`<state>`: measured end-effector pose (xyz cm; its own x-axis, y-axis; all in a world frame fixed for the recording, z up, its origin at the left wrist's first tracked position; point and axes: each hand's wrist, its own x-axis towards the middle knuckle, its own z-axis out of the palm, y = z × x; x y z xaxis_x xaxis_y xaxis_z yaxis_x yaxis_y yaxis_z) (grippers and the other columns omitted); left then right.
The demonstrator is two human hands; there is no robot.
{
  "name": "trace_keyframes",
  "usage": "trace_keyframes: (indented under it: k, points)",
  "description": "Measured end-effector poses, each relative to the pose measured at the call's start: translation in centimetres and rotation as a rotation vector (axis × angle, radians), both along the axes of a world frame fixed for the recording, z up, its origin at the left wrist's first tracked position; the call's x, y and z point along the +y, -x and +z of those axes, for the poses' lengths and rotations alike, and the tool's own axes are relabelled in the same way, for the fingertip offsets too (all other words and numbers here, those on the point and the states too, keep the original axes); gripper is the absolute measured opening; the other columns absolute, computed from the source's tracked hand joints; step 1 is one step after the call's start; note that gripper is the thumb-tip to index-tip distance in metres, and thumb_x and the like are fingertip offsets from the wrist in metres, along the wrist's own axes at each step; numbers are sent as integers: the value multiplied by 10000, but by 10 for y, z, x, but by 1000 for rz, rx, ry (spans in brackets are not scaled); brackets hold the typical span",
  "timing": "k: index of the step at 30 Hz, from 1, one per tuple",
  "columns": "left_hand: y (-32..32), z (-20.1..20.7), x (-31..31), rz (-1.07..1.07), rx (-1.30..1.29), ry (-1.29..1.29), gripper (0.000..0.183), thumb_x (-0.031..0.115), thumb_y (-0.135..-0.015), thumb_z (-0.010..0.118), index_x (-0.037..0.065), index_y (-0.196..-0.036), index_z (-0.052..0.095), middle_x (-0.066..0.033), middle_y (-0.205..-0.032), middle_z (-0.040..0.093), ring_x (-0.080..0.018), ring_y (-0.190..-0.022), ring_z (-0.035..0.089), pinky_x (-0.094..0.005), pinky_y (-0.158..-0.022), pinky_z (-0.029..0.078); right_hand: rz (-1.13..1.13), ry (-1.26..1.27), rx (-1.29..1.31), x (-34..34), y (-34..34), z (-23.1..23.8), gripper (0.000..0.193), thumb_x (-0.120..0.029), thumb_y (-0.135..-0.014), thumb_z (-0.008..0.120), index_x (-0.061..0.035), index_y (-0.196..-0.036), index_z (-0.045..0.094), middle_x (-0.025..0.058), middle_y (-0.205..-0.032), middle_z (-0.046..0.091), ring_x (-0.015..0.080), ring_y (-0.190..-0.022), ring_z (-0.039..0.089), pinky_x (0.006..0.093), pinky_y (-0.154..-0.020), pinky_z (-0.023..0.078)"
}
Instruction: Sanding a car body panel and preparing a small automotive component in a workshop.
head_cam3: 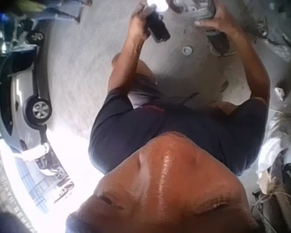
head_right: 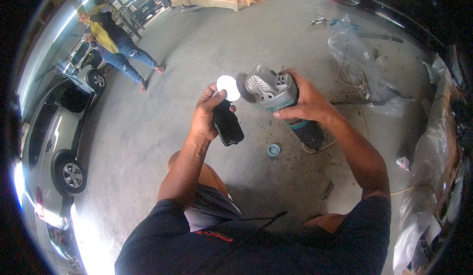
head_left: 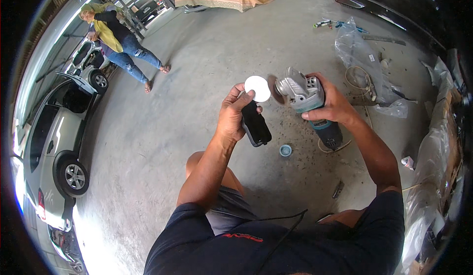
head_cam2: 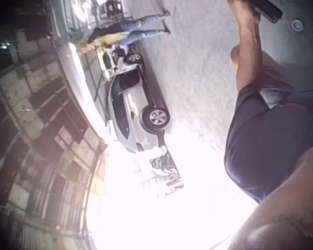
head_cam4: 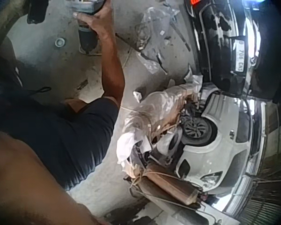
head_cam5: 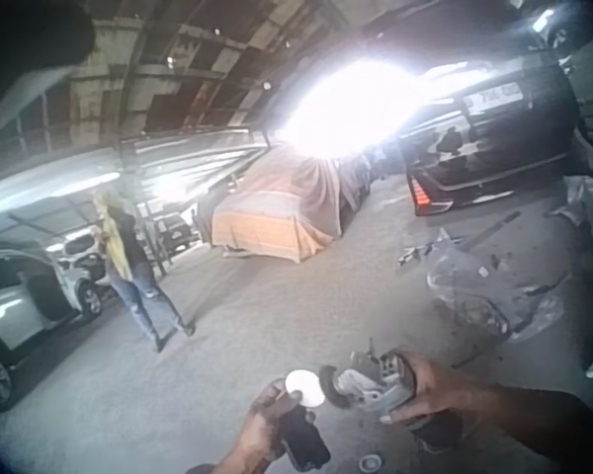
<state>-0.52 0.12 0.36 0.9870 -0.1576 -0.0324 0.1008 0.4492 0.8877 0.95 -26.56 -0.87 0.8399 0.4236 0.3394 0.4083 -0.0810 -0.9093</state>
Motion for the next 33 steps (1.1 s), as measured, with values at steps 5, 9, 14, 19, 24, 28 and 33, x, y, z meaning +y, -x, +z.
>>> trace_keyframes:
  k: [5,9,14,19,24,28,33]
  points:
    - [-3,-3,-1,30,-31,47,194,111,-862,678,104,-1020,566,-47,-869,608,-140,-737,546,-278,-615,481,-23,17,-29,-1,-2,-2,828,-206,-579,866,0,-1262,445,129,-1130,582,227,-1086,549,337,-961,399]
    - [-9,-4,0,27,-13,94,205,115,-864,677,101,-1030,559,-42,-872,597,-141,-748,535,-283,-631,477,-13,13,-7,-1,-1,-3,841,-217,-571,870,1,-1262,443,129,-1132,580,227,-1091,545,339,-966,394]
    - [-10,0,0,45,6,136,344,84,-867,644,138,-1185,524,-34,-955,569,-142,-821,504,-287,-655,467,18,30,20,0,-1,-3,856,-211,-572,870,9,-1273,431,129,-1141,578,219,-1097,536,340,-971,389]
    - [-6,-1,1,14,-5,129,377,66,-864,634,149,-1210,512,-38,-966,568,-148,-816,509,-290,-648,469,14,-6,-13,1,-2,-4,844,-200,-570,868,10,-1264,437,133,-1139,578,222,-1094,538,340,-969,392]
    - [-1,-7,4,-21,10,109,336,68,-858,640,138,-1164,519,-42,-949,572,-148,-791,519,-284,-636,467,-38,-17,-23,3,2,-7,825,-201,-575,868,9,-1253,447,131,-1128,587,224,-1081,550,339,-954,405]
    - [0,-11,3,-32,3,81,313,74,-854,643,136,-1135,519,-49,-931,572,-149,-770,528,-279,-623,464,-16,-4,-29,3,3,-7,809,-209,-583,866,-2,-1247,454,128,-1141,583,226,-1080,553,343,-947,412]
    - [-3,-9,-1,-35,2,114,302,70,-855,633,134,-1127,518,-55,-933,569,-148,-774,528,-277,-623,462,-18,32,-74,4,3,-9,824,-225,-583,868,-4,-1255,445,136,-1144,575,228,-1084,549,348,-949,409]
